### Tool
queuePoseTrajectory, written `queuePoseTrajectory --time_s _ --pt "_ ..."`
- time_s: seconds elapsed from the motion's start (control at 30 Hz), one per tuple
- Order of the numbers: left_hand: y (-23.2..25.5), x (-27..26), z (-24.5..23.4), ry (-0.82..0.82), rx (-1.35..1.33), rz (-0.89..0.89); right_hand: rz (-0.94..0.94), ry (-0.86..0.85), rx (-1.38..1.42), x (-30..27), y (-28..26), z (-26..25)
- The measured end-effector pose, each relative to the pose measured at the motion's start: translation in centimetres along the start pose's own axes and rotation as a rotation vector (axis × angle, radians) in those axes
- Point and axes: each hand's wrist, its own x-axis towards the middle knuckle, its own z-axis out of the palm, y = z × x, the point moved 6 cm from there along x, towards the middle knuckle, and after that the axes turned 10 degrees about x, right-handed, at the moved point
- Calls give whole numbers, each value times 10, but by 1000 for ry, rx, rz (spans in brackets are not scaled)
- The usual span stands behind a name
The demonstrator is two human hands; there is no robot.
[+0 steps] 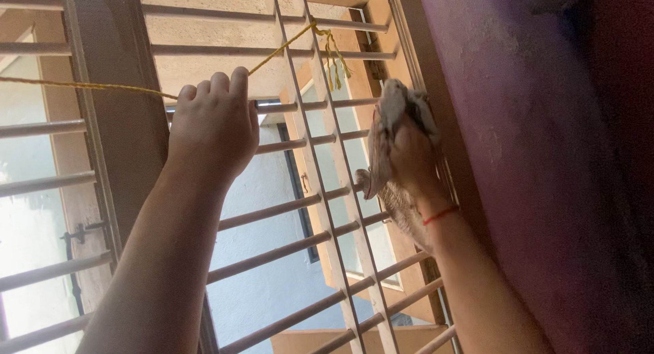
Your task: The person wipes the metal bars of a window grille with a cloth, moving systematically from the top to the bottom. The person uses both hands to hold the cloth and wipe the bars, ensuring thorough cleaning of the surface.
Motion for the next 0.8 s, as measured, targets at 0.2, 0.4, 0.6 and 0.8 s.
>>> queuePoseTrajectory --time_s 0.2,0.4,0.6,0.8 --pt "1 4 0 47 24 29 26 -387 -219 -39 5 40" --pt "1 -1 3 -31 69 18 211 -567 -253 3 11 35" --pt "0 -2 2 77 76 72 245 -567 -623 19 37 8" --pt "1 1 5 31 20 -8 134 -595 -673 -7 28 58"
